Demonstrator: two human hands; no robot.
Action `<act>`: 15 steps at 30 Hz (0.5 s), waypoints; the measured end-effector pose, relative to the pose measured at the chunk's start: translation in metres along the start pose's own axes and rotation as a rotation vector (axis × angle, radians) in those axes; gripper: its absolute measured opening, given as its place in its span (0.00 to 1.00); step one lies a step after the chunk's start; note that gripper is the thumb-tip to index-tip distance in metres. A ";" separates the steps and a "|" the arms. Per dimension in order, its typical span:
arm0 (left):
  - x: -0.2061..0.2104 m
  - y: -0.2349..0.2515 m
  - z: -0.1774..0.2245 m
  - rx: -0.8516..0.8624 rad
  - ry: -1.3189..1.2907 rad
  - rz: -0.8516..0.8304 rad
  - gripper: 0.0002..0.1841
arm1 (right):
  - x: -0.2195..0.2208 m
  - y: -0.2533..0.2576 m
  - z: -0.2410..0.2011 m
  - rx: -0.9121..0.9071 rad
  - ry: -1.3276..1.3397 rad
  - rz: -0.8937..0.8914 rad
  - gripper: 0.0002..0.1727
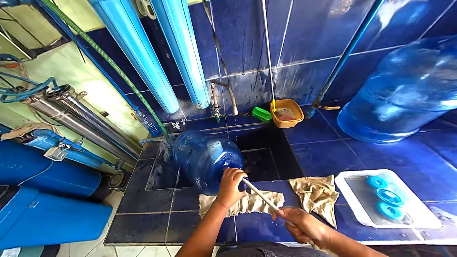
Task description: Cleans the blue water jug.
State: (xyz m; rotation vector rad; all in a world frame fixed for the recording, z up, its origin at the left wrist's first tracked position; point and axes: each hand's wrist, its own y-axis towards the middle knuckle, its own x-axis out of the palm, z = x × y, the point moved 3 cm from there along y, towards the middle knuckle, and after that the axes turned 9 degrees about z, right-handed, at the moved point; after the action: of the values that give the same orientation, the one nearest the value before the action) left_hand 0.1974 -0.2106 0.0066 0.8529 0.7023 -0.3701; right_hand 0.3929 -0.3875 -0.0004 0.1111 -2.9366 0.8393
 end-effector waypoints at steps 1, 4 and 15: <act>-0.002 0.000 -0.002 0.037 0.005 -0.002 0.25 | -0.008 0.005 -0.008 -0.120 -0.308 0.070 0.17; -0.015 0.028 0.001 0.103 0.066 -0.582 0.27 | -0.023 0.004 -0.046 -0.383 -1.209 0.258 0.22; -0.034 0.021 -0.063 0.115 -0.093 -0.183 0.27 | 0.045 0.004 -0.060 -0.070 -0.728 0.251 0.19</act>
State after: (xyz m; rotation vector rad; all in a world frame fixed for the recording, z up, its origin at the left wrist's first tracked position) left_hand 0.1588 -0.1473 0.0137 0.8770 0.6793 -0.6155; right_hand 0.3516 -0.3546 0.0533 0.0480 -3.7220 0.8663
